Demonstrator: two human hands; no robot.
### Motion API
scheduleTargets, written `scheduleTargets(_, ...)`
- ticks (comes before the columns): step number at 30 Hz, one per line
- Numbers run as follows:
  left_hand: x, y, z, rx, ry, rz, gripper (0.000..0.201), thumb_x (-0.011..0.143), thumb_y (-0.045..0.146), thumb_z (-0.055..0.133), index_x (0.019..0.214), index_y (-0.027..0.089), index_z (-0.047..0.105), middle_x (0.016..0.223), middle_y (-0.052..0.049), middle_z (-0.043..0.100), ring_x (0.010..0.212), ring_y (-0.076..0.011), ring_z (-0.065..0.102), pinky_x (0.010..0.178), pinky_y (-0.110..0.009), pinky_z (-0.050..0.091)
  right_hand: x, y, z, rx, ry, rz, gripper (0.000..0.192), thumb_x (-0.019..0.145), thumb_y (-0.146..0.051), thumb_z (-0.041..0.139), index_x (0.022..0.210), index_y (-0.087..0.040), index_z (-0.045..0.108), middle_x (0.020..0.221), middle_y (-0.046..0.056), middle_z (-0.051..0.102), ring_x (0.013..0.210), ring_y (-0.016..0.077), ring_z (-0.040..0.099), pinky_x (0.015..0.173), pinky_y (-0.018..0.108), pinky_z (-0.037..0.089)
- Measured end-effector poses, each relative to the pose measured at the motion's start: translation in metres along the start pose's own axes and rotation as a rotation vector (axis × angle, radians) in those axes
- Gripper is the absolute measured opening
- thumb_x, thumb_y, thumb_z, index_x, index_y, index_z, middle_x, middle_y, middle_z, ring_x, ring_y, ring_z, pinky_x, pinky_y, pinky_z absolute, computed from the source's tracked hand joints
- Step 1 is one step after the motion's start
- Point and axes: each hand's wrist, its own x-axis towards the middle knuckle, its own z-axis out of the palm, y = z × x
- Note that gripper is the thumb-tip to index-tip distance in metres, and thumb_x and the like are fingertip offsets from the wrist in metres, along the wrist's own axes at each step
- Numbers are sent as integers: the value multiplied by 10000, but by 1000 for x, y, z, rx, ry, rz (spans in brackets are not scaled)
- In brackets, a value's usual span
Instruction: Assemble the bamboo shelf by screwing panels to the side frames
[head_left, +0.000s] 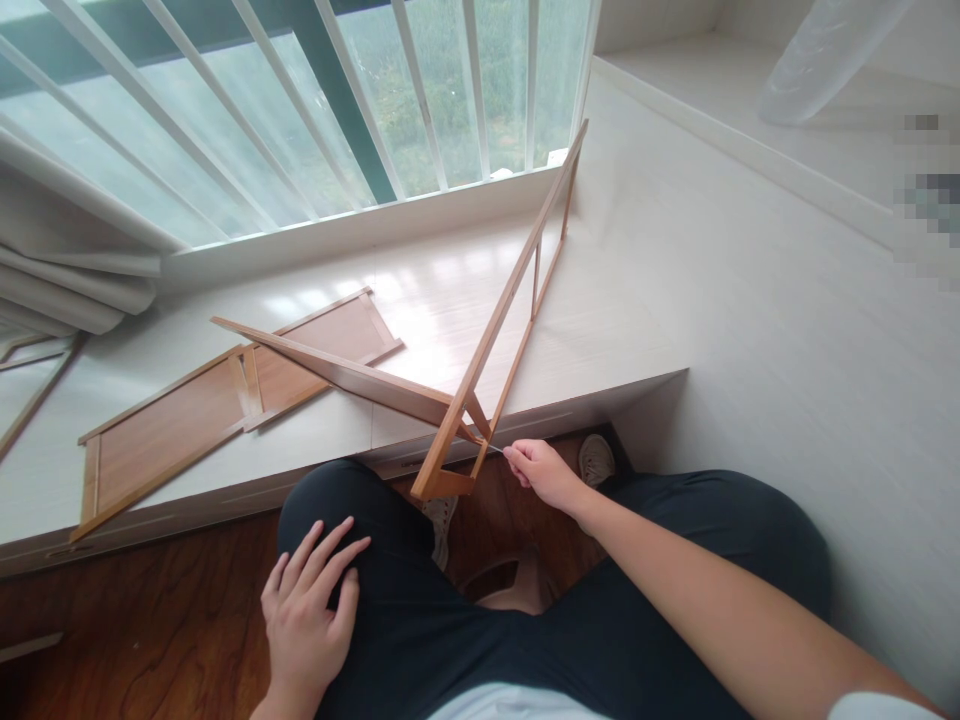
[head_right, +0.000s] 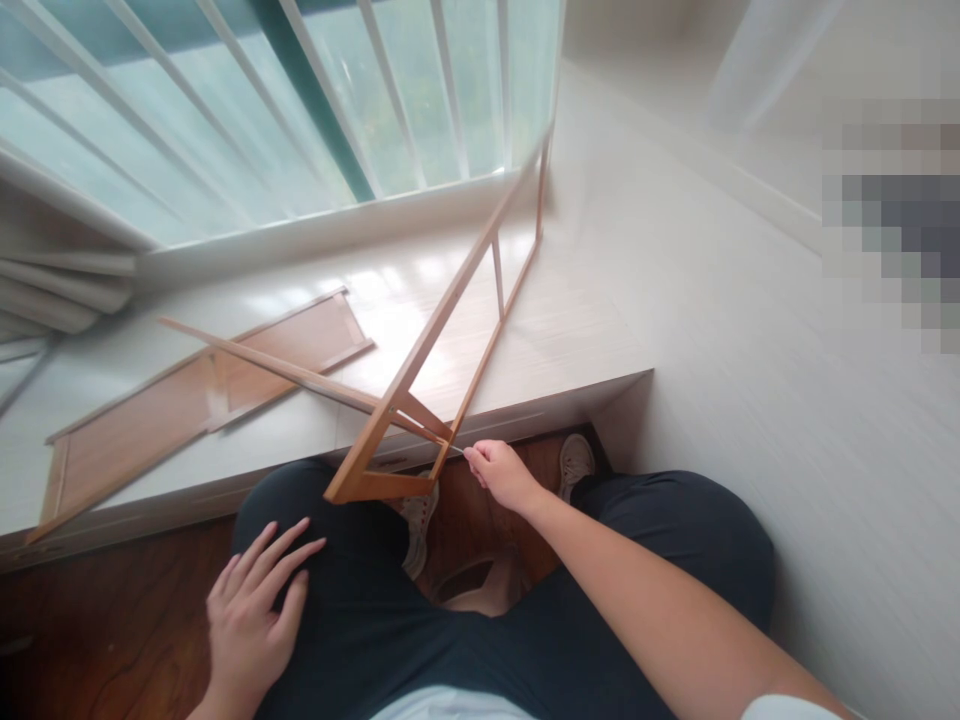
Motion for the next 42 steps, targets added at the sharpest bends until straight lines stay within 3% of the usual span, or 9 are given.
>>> scheduleTargets(6, 2, 2, -1, 8, 6, 14, 310, 935, 270, 540, 1191, 337, 702, 1423, -31, 673, 1485, -288, 461, 1237, -537, 261, -3, -4, -2, -26, 29, -15, 411, 914, -455, 637, 604, -213, 519, 516, -31, 519, 514, 127, 451, 581, 288, 331)
scheduleTargets(14, 1, 1, -1, 4, 5, 16, 320, 930, 268, 543, 1195, 332, 711, 1421, -36, 675, 1478, -300, 468, 1236, -532, 258, 1, 0, 2, 234, -80, 94, 493, 859, -643, 621, 634, -226, 486, 483, -55, 454, 447, 108, 416, 509, 268, 362)
scheduleTargets(21, 1, 0, 0, -3, 10, 19, 313, 926, 272, 553, 1180, 326, 727, 1419, -33, 677, 1476, -303, 468, 1244, -520, 247, -1, -4, -1, 358, -144, 155, 498, 785, -660, 677, 651, -212, 507, 499, -63, 446, 456, 97, 426, 512, 256, 387)
scheduleTargets(30, 1, 0, -1, 26, 20, 41, 307, 942, 263, 536, 1190, 320, 708, 1406, -44, 684, 1471, -296, 477, 1220, -531, 277, 5, 4, 2, 270, -59, 104, 453, 833, -578, 653, 613, -217, 490, 473, -52, 470, 424, 91, 402, 480, 247, 339)
scheduleTargets(42, 3, 2, -1, 23, 34, 45, 299, 950, 262, 526, 1181, 319, 706, 1408, -42, 682, 1460, -299, 489, 1214, -534, 282, 2, 2, 1, 121, -51, 43, 446, 870, -593, 577, 631, -223, 505, 483, -43, 483, 443, 114, 436, 501, 267, 351)
